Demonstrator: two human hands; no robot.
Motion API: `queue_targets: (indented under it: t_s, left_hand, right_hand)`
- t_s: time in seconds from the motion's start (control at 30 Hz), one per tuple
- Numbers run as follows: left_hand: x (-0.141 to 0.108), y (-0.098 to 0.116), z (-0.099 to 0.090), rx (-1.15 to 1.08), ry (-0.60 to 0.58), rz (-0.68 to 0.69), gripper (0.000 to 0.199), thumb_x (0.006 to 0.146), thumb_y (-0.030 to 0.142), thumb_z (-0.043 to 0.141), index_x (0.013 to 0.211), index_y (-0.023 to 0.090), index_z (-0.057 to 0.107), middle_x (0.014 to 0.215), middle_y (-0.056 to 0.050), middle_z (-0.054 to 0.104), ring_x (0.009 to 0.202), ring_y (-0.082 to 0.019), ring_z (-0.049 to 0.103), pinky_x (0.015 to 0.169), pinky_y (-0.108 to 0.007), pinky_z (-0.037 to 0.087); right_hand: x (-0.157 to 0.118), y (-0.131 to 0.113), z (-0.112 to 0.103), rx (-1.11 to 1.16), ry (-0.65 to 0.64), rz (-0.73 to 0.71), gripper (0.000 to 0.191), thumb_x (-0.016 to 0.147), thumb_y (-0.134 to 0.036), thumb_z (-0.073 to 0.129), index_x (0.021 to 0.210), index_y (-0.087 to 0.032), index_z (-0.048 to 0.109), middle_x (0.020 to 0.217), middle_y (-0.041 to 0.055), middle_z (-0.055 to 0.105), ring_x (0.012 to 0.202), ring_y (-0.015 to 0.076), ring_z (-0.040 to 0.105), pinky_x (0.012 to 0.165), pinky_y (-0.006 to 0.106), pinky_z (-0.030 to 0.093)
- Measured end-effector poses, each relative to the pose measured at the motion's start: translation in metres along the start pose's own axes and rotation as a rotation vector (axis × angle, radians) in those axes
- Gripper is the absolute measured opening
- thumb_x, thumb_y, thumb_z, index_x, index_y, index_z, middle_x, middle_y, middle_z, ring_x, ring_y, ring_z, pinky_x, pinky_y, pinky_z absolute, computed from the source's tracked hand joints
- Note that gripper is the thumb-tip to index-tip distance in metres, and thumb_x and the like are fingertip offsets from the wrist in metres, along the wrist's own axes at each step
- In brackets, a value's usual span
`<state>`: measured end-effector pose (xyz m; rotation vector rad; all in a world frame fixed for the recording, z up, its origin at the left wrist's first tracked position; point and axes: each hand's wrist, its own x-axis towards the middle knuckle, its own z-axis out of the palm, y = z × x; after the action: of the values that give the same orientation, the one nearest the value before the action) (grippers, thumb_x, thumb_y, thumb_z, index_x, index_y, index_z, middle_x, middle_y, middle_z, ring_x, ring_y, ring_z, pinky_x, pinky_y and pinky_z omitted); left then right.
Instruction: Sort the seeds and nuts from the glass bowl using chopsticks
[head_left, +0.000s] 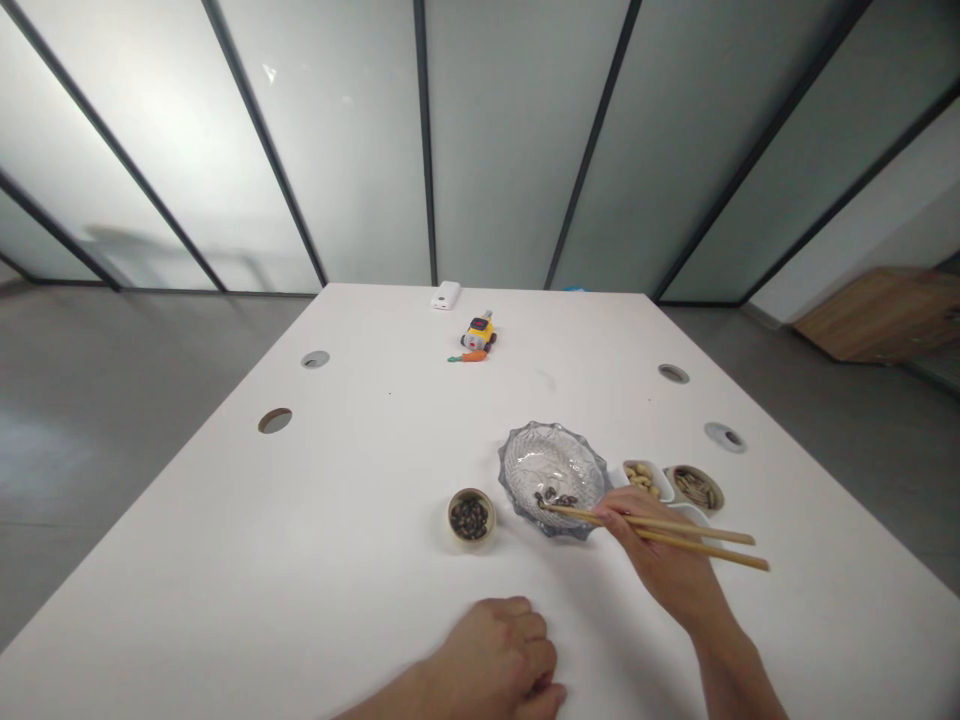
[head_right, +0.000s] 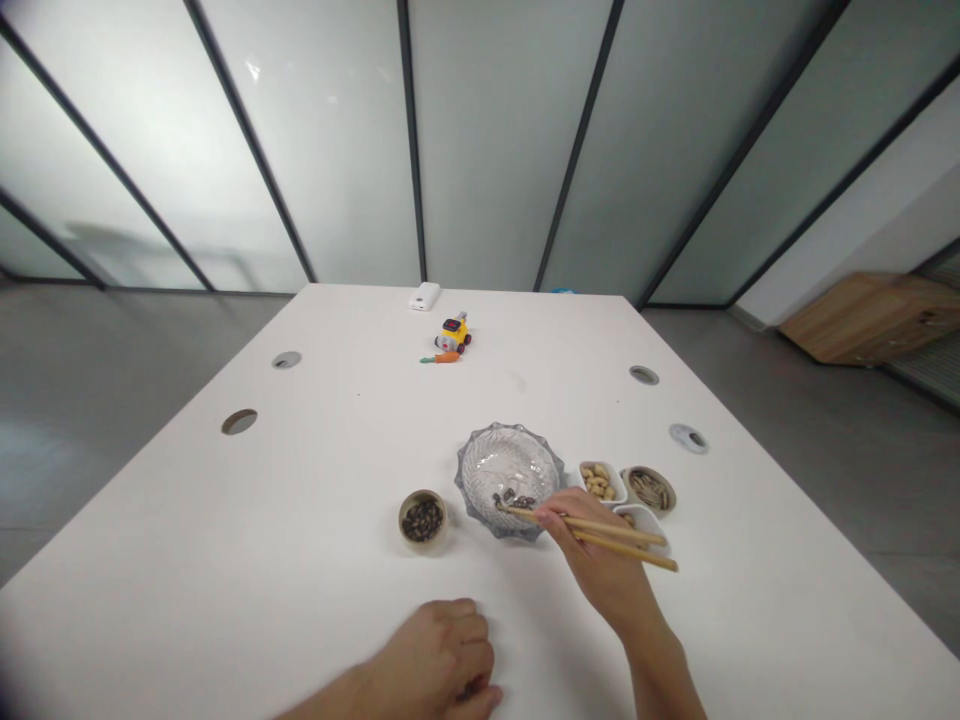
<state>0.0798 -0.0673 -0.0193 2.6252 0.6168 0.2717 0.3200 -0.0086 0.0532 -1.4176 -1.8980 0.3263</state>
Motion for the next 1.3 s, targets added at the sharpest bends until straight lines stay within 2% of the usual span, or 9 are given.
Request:
queue_targets:
  t_s: [0.43, 0.8, 1.3]
  left_hand:
    - [-0.0009, -0.0009, 0.0013, -0.032, 0.001, 0.005, 0.028, 0.094, 0.035, 0.071, 0.076, 0.02, 0.056, 0.078, 0.001, 0.064, 0.073, -0.016, 0.058, 0.069, -0.028, 0.045]
    - [-0.001, -0.0002, -0.0015, -0.025, 0.015, 0.004, 0.028, 0.094, 0.035, 0.071, 0.076, 0.02, 0.055, 0.079, 0.001, 0.065, 0.073, -0.016, 0.058, 0.066, -0.029, 0.044]
    - [-0.0016, 0.0012, -0.0022, -0.049, 0.027, -0.014, 0.027, 0.092, 0.033, 0.072, 0.076, 0.02, 0.055, 0.078, 0.001, 0.065, 0.073, -0.016, 0.058, 0.069, -0.027, 0.044]
  right_hand:
    - [-0.0004, -0.0003, 0.0026, 0.076, -0.045, 0.033, 0.031, 0.1, -0.044, 0.058, 0.083, -0.024, 0.074, 0.083, 0.0035, 0.076, 0.079, 0.0209, 0.072, 0.075, 0.033, 0.059]
    - [-0.0007, 0.0045, 0.0036, 0.049, -0.002, 0.013, 0.038, 0.101, -0.051, 0.055, 0.081, -0.024, 0.074, 0.081, 0.0039, 0.076, 0.078, 0.0216, 0.071, 0.076, 0.035, 0.059]
    - [0.0011, 0.0035, 0.0066, 0.131, -0.007, 0.02, 0.034, 0.1, -0.046, 0.057, 0.082, -0.025, 0.075, 0.082, 0.0034, 0.075, 0.078, 0.0201, 0.072, 0.073, 0.032, 0.059]
